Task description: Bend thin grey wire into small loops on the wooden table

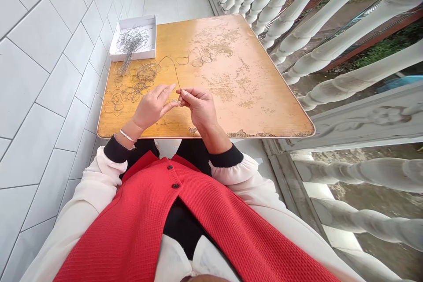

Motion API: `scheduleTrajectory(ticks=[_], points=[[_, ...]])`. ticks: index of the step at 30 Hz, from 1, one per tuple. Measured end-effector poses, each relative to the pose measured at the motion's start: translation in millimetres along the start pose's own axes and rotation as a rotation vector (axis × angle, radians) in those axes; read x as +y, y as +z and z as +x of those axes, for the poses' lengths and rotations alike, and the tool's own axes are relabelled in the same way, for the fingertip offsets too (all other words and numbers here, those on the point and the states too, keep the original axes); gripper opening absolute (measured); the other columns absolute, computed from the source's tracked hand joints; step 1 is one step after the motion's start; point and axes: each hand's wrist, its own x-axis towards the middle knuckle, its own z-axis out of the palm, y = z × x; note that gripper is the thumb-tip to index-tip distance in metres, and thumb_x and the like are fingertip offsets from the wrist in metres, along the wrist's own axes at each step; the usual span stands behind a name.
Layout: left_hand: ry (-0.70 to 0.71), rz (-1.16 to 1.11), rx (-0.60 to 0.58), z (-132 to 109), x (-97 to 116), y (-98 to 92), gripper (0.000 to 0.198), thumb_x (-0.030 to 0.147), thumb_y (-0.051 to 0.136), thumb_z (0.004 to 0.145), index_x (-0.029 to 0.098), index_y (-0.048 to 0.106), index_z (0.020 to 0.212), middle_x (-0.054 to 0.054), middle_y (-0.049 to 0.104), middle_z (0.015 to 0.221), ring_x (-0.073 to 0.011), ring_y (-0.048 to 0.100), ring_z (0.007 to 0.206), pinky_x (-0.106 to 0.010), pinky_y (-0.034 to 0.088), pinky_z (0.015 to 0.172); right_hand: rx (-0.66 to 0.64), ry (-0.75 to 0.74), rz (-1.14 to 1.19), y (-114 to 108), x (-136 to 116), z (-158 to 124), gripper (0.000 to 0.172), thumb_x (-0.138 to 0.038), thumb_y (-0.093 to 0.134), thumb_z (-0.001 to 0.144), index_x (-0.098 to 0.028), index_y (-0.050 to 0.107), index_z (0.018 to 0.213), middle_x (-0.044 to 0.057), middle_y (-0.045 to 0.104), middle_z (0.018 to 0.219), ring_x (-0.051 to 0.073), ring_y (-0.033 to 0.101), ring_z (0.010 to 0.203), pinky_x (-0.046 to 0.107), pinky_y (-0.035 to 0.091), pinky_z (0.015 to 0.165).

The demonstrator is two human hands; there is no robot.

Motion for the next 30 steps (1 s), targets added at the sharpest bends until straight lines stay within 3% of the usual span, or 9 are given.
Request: scheduleTrajectory(ticks=[5, 11, 14, 19, 24, 30], points=[[-0.067, -0.280, 0.032, -1, 2, 4.5, 0.071, 0.069, 0.056, 0.091, 0.020, 0.055, 0.142, -0.012, 0.069, 0.126, -0.0168, 0.069, 0.102, -0.025, 0.060, 0.078, 0.074, -0.034, -0.072, 3, 0, -2, 0.015, -0.037, 0.080, 0.076, -0.022, 0.077, 0.076, -0.004, 0.062, 0.064, 0.006, 0.049, 0.055, 0.022, 0.043, 0.054], [-0.202, -0.481, 0.086, 1, 9, 8.0, 0.066, 0.058, 0.071, 0.087, 0.033, 0.052, 0.146, -0.007, 0.068, 0.125, -0.0127, 0.067, 0.093, -0.022, 0.058, 0.074, 0.066, -0.068, -0.066, 6, 0, -4, 0.027, -0.047, 0.083, 0.075, -0.021, 0.074, 0.076, -0.004, 0.062, 0.064, 0.006, 0.049, 0.054, 0.022, 0.043, 0.054], [-0.283, -0.580, 0.111, 3, 16, 5.4, 0.052, 0.051, 0.070, 0.091, 0.032, 0.059, 0.138, -0.006, 0.070, 0.122, -0.0118, 0.067, 0.090, -0.022, 0.057, 0.071, 0.110, -0.109, -0.095, 6, 2, -5, 0.030, -0.050, 0.082, 0.074, -0.021, 0.074, 0.075, -0.003, 0.064, 0.065, 0.006, 0.050, 0.054, 0.022, 0.044, 0.053], [-0.531, -0.798, 0.184, 9, 31, 0.0, 0.024, 0.036, 0.071, 0.091, 0.021, 0.074, 0.109, -0.003, 0.074, 0.091, -0.0087, 0.067, 0.076, -0.016, 0.048, 0.055, 0.176, -0.129, -0.187, 3, 4, -4, 0.031, -0.053, 0.080, 0.075, -0.023, 0.074, 0.081, -0.002, 0.064, 0.074, 0.009, 0.057, 0.062, 0.023, 0.048, 0.053], [-0.670, -0.974, 0.222, 13, 31, -2.4, 0.011, 0.028, 0.069, 0.093, 0.019, 0.075, 0.092, 0.000, 0.071, 0.074, -0.0069, 0.065, 0.069, -0.015, 0.042, 0.051, 0.057, 0.001, 0.031, -1, 0, 0, 0.022, -0.040, 0.083, 0.073, -0.022, 0.074, 0.082, -0.004, 0.059, 0.068, 0.005, 0.052, 0.059, 0.018, 0.044, 0.053], [-0.708, -1.087, 0.255, 13, 27, 1.4, 0.010, 0.023, 0.068, 0.094, 0.018, 0.072, 0.085, 0.004, 0.066, 0.067, -0.0037, 0.060, 0.061, -0.015, 0.043, 0.055, -0.071, 0.209, 0.221, -2, -1, 5, 0.020, -0.029, 0.083, 0.073, -0.021, 0.065, 0.074, -0.007, 0.053, 0.063, 0.004, 0.039, 0.052, 0.015, 0.035, 0.045]])
